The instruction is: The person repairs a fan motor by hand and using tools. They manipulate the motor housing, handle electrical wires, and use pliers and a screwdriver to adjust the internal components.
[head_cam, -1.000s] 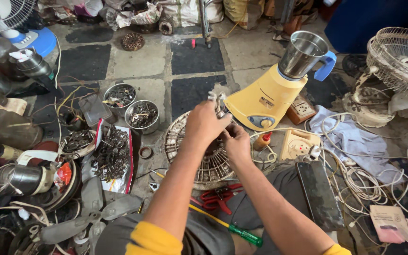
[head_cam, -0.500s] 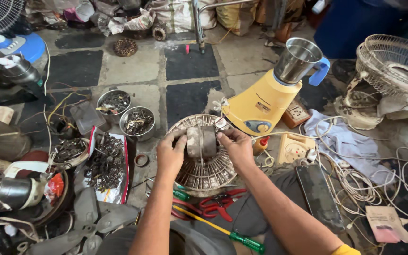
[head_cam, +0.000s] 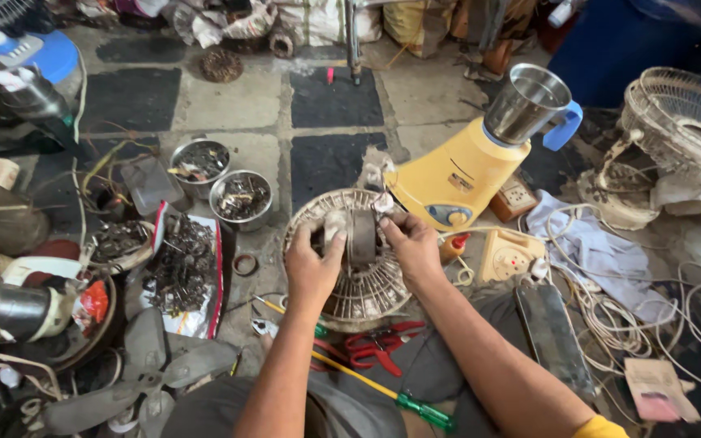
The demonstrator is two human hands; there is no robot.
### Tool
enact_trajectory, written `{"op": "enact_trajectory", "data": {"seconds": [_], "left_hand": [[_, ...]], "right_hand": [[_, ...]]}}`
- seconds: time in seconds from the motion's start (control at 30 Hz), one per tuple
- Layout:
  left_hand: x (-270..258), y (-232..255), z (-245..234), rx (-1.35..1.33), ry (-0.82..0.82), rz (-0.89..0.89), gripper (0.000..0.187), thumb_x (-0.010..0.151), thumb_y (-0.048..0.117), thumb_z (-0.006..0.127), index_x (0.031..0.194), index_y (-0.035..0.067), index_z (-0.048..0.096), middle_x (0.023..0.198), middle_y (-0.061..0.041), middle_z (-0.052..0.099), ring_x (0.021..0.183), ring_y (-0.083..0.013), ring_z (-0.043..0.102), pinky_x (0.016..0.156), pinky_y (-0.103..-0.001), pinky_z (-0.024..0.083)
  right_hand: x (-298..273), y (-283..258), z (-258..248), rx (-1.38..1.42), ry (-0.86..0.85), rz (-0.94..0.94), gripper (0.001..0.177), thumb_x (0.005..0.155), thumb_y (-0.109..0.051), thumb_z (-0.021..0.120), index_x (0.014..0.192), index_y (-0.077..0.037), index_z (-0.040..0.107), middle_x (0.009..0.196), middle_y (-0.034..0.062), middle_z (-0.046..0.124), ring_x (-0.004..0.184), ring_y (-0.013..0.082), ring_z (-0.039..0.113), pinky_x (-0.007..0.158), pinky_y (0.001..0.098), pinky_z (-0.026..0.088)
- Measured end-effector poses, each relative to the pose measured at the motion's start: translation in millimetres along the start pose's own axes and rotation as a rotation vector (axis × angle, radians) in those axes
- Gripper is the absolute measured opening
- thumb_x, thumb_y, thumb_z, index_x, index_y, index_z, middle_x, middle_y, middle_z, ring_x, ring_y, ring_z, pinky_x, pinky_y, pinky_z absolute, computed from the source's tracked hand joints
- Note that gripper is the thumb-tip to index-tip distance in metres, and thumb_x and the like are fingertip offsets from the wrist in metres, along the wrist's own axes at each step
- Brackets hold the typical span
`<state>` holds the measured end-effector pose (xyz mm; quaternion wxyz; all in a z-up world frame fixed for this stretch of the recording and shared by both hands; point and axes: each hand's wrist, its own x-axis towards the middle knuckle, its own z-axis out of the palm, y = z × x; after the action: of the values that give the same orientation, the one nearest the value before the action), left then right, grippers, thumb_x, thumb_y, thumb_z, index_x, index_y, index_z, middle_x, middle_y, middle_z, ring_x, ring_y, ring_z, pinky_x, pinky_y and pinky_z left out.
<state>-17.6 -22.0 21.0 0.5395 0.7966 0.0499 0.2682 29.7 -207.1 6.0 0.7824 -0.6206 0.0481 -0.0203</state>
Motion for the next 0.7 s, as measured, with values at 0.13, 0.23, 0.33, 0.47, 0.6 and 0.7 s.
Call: {"op": "enact_trajectory", "data": {"seconds": [0.13,0.23,0.33,0.47,0.6,0.7], "left_hand": [[-7,-2,-1,0.043,-0.027,0.038,0.038,0.089,0.023,0.077,0.119,0.001,0.068,0.114,-0.021,0.073,0.109,-0.0384,0.069,0.093,-0.042,0.053],[3,-5,-4,0.008,-0.053,0.028,0.035,0.092,0.023,0.075,0.119,0.002,0.069,0.115,-0.02,0.074,0.111,-0.0365,0.07,0.095,-0.041,0.053],[2,-4,-7,-0.031,-0.084,-0.006,0.033,0.093,0.022,0.074,0.118,0.002,0.069,0.114,-0.018,0.075,0.109,-0.0345,0.071,0.095,-0.04,0.053],[4,1,-10,-0.053,-0.119,-0.052,0.03,0.094,0.022,0.073,0.118,0.004,0.069,0.113,-0.016,0.076,0.108,-0.0332,0.073,0.096,-0.041,0.053],[2,16,-12,0.063,-0.183,-0.054,0.052,0.093,0.031,0.077,0.134,0.004,0.059,0.132,-0.02,0.066,0.122,-0.0374,0.065,0.102,-0.045,0.049],[-9,27,-3,0.157,-0.214,0.039,0.094,0.077,0.042,0.09,0.143,-0.003,0.04,0.136,-0.028,0.054,0.124,-0.0439,0.058,0.101,-0.049,0.048]], "right_hand": [[-5,0,-9,-0.223,-0.043,-0.156,0.016,0.09,-0.01,0.076,0.1,0.002,0.072,0.088,0.0018,0.072,0.077,0.0088,0.062,0.071,0.0257,0.052],[-1,-8,-6,-0.271,-0.035,-0.185,0.018,0.09,-0.011,0.078,0.098,0.004,0.071,0.088,0.0025,0.072,0.078,0.009,0.062,0.072,0.0258,0.052],[-6,-14,-5,-0.393,-0.017,-0.165,0.02,0.094,-0.015,0.077,0.098,0.004,0.073,0.085,0.0031,0.072,0.076,0.0084,0.06,0.07,0.0252,0.05],[-7,-19,-4,-0.233,-0.045,-0.001,0.019,0.095,-0.016,0.074,0.1,0.002,0.072,0.083,0.0025,0.07,0.069,0.0078,0.057,0.064,0.0241,0.048],[-2,-19,-4,0.008,-0.076,0.109,0.012,0.093,-0.01,0.074,0.096,0.0,0.067,0.081,0.0023,0.066,0.065,0.0105,0.059,0.058,0.026,0.049],[-2,-13,-7,0.112,-0.093,0.102,0.01,0.094,-0.006,0.073,0.094,-0.003,0.064,0.083,0.0018,0.065,0.068,0.0105,0.061,0.062,0.0249,0.051]]}}
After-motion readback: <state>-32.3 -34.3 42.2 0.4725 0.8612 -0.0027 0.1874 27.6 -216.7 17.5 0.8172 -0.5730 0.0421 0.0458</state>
